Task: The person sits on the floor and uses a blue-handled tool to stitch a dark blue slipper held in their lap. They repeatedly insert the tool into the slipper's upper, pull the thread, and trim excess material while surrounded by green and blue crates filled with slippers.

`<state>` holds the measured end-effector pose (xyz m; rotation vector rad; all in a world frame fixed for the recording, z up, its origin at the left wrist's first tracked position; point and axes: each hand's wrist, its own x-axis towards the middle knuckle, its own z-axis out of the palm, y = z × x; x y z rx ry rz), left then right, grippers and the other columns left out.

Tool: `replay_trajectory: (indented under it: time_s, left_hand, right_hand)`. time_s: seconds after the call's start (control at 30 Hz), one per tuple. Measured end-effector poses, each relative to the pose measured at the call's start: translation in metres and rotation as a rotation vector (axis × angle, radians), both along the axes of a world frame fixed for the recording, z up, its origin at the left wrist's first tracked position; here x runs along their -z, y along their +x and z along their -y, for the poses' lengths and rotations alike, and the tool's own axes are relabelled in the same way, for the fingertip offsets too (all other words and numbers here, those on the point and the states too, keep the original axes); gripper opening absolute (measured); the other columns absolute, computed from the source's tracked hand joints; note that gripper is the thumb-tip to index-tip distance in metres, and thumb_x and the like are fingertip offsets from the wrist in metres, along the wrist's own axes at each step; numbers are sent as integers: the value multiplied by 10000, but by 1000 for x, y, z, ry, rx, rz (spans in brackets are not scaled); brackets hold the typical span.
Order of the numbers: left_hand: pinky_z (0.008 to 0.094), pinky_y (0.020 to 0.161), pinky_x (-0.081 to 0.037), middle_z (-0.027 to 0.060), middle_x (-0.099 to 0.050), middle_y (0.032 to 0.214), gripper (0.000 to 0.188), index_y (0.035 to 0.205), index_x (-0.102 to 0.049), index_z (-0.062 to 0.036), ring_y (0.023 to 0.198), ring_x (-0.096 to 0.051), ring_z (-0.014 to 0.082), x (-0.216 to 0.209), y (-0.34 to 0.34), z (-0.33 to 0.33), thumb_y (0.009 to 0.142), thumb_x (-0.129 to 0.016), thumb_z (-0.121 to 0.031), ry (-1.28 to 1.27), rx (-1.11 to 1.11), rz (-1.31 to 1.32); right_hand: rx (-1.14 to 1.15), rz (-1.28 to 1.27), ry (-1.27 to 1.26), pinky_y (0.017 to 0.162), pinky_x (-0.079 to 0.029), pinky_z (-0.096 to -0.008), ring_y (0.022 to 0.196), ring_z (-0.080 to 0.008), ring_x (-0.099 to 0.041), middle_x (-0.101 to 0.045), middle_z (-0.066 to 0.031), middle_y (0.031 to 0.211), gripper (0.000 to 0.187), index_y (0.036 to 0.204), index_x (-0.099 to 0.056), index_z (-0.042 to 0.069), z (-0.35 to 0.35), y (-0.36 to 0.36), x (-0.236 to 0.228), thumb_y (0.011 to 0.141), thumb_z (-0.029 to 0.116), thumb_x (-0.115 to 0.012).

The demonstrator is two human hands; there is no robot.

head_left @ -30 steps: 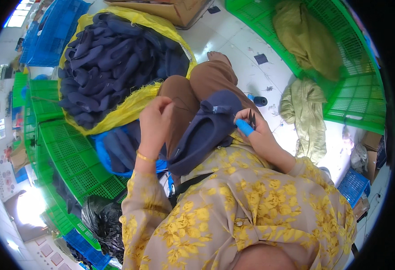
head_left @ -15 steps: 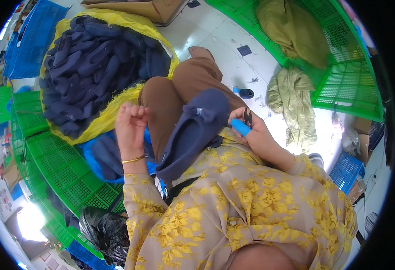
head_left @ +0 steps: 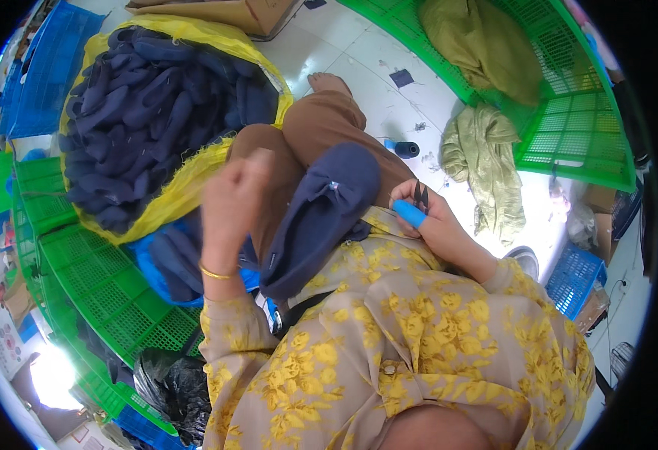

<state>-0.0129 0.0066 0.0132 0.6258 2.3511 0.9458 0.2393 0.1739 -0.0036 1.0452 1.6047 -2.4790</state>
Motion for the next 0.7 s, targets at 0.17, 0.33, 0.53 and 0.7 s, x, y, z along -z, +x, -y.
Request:
replay_trajectory:
  time_s: [0.17, 0.33, 0.53, 0.7]
  left_hand:
    - [240, 645, -421, 25, -582, 794, 132, 843, -623, 11, 717, -504, 67, 21, 56, -26, 899, -645, -107, 362, 268, -2]
    - [225, 750, -448, 23, -593, 867, 63, 940, -615, 12, 811, -537, 87, 42, 71, -18, 899, -632, -32, 507, 78, 7]
    - [319, 709, -478, 112, -607, 838, 63, 870, -651, -26, 778, -597, 267, 48, 79, -24, 840, -686, -68, 542, 175, -132]
    - [209, 683, -424, -4, -573, 767, 116, 888, -621, 0, 734, -515, 71, 40, 71, -26, 926, -630, -109, 443, 82, 11]
  right_hand:
    - [178, -36, -272, 466, -272, -216, 517, -38, -337, -426, 48, 668, 65, 1018, -552, 92, -12, 18, 6, 956, 110, -548]
    - [645, 118, -398, 424, -222, -204, 462, -37, -271, -339, 76, 598, 102, 993, -558, 143, -96, 159, 78, 991, 155, -457]
    - [1224, 563, -399, 380, -176, -247, 384, -76, -180, -238, 69, 495, 316, 685, -457, 177, -174, 355, 100, 996, 231, -471]
    - [902, 584, 118, 401, -238, -227, 432, -57, -258, -341, 65, 586, 83, 942, -538, 129, -137, 202, 68, 951, 211, -542]
